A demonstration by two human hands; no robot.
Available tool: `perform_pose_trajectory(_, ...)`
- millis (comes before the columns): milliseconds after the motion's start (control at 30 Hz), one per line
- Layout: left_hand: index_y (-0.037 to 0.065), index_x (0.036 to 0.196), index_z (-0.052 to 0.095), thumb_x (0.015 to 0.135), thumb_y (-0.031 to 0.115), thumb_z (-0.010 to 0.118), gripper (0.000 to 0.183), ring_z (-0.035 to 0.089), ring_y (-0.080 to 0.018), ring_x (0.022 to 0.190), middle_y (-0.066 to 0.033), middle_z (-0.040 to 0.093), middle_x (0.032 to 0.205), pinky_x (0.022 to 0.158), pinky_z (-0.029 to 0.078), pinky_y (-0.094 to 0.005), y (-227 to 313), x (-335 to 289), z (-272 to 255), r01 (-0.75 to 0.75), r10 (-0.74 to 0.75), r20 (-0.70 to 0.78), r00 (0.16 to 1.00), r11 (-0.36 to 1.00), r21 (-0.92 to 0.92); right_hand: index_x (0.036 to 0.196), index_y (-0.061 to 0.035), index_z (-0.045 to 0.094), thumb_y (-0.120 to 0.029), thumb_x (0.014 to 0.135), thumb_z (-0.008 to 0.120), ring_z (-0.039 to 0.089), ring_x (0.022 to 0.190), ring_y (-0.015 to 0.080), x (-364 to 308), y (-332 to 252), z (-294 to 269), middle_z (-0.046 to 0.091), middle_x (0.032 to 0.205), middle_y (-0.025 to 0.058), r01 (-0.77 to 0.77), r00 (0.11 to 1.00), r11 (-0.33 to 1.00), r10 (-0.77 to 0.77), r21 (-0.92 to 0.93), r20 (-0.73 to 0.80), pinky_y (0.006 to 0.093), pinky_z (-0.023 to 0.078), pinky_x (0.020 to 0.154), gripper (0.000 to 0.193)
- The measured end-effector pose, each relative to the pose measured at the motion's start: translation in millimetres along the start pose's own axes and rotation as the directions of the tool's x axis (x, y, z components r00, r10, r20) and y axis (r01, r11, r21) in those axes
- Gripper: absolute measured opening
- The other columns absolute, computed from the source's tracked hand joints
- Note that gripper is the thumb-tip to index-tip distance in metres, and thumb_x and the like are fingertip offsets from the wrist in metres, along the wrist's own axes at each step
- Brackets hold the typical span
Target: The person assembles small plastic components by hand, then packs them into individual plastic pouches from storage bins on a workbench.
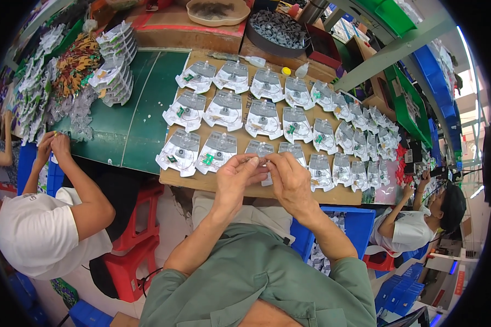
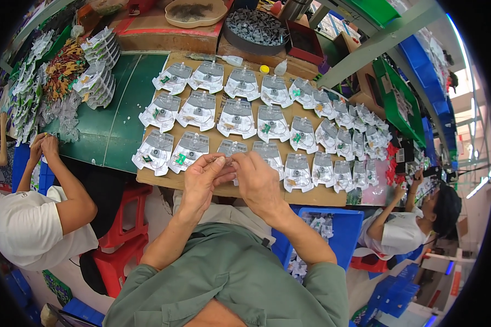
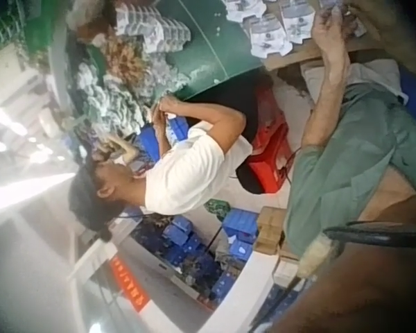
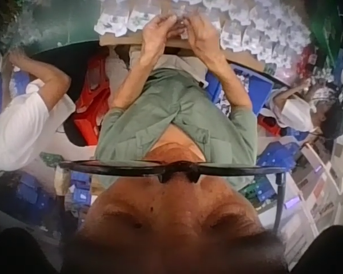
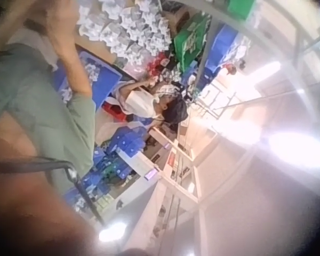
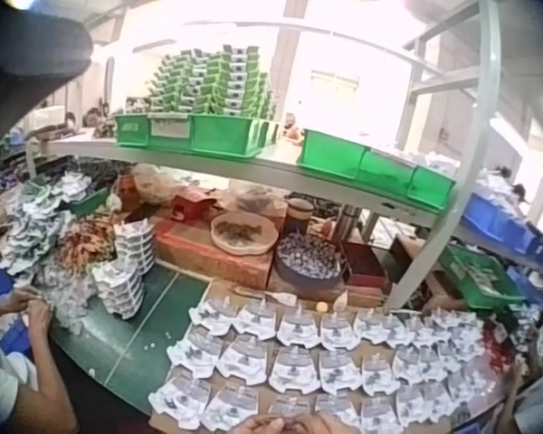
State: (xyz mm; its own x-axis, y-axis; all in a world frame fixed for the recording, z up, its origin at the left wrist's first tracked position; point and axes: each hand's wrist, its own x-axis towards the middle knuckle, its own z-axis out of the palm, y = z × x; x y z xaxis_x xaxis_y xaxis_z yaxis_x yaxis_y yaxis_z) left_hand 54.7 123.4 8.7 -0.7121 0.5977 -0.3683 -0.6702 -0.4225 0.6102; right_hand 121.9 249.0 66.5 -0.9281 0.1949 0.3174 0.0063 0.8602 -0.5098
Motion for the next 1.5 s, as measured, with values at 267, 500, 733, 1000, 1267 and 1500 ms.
perform_pose_trajectory(267,-0.004,0.109,0.057,0.094,0.012,0.062,0.023,0.070,-0.0193,0.078,-0.0148,0.068,0.097,0.072,0.060,-0.0294,-6.6,2.4,-7.8,0.016,-0.016,-0.014,1.000,0.999,0.035,0.103,-0.0028,0.063,0.004,0.082,0.062,0.064,0.076,0.0316,-3.4,5.7,-1.0,0.061,0.089,0.0133,0.096,0.995,0.988,-0.099,0.124,0.017,0.0380,0.052,0.062,0.022)
perform_pose_trajectory(500,-0.005,0.110,0.056,0.094,0.011,0.061,0.023,0.069,-0.0195,0.079,-0.0159,0.067,0.098,0.072,0.059,-0.0291,-7.1,-4.1,-8.0,0.031,-0.031,-0.020,0.999,0.999,0.026,0.098,-0.0022,0.066,0.002,0.082,0.065,0.064,0.075,0.0287,-9.9,6.0,-7.3,0.062,0.086,0.0128,-0.107,0.994,0.941,0.107,0.320,0.019,0.0348,0.052,0.063,0.017)
perform_pose_trajectory(733,-0.007,0.115,0.053,0.095,0.011,0.059,0.027,0.069,-0.0215,0.082,-0.0182,0.067,0.101,0.071,0.059,-0.0296,-19.3,-46.0,-38.4,0.219,-0.232,0.068,0.970,0.962,0.164,0.094,-0.0015,0.066,-0.003,0.082,0.067,0.065,0.075,0.0288,-12.6,19.1,-2.7,0.062,0.085,0.0125,-0.176,0.981,0.975,0.161,0.137,0.113,0.0361,0.051,0.063,0.012)
perform_pose_trajectory(1000,-0.005,0.114,0.054,0.096,0.011,0.059,0.025,0.069,-0.0199,0.078,-0.0165,0.067,0.100,0.068,0.059,-0.0278,-37.2,-34.1,-42.9,0.263,-0.276,0.059,0.959,0.950,0.168,0.088,-0.0023,0.068,-0.009,0.082,0.069,0.061,0.070,0.0314,-10.0,17.0,22.6,0.057,0.076,0.0120,-0.002,0.980,0.988,0.033,-0.156,0.197,0.0413,0.048,0.060,0.008)
perform_pose_trajectory(1267,-0.005,0.113,0.054,0.096,0.012,0.058,0.024,0.069,-0.0199,0.078,-0.0164,0.068,0.100,0.067,0.059,-0.0277,-40.4,-30.7,-41.3,0.254,-0.273,0.093,0.957,0.951,0.176,0.085,-0.0017,0.069,-0.012,0.082,0.070,0.061,0.069,0.0310,-5.5,16.7,27.5,0.058,0.075,0.0121,0.015,0.966,0.971,0.047,-0.237,0.254,0.0408,0.048,0.060,0.011)
perform_pose_trajectory(1500,-0.003,0.113,0.055,0.097,0.013,0.059,0.023,0.070,-0.0196,0.079,-0.0150,0.068,0.100,0.068,0.059,-0.0278,-30.9,-48.5,-33.6,0.235,-0.236,0.071,0.969,0.972,0.025,0.097,-0.0022,0.067,-0.015,0.083,0.071,0.063,0.070,0.0290,-14.7,-6.6,-11.6,0.062,0.079,0.0119,-0.150,0.949,0.985,0.167,-0.083,0.266,0.0372,0.050,0.060,0.020)
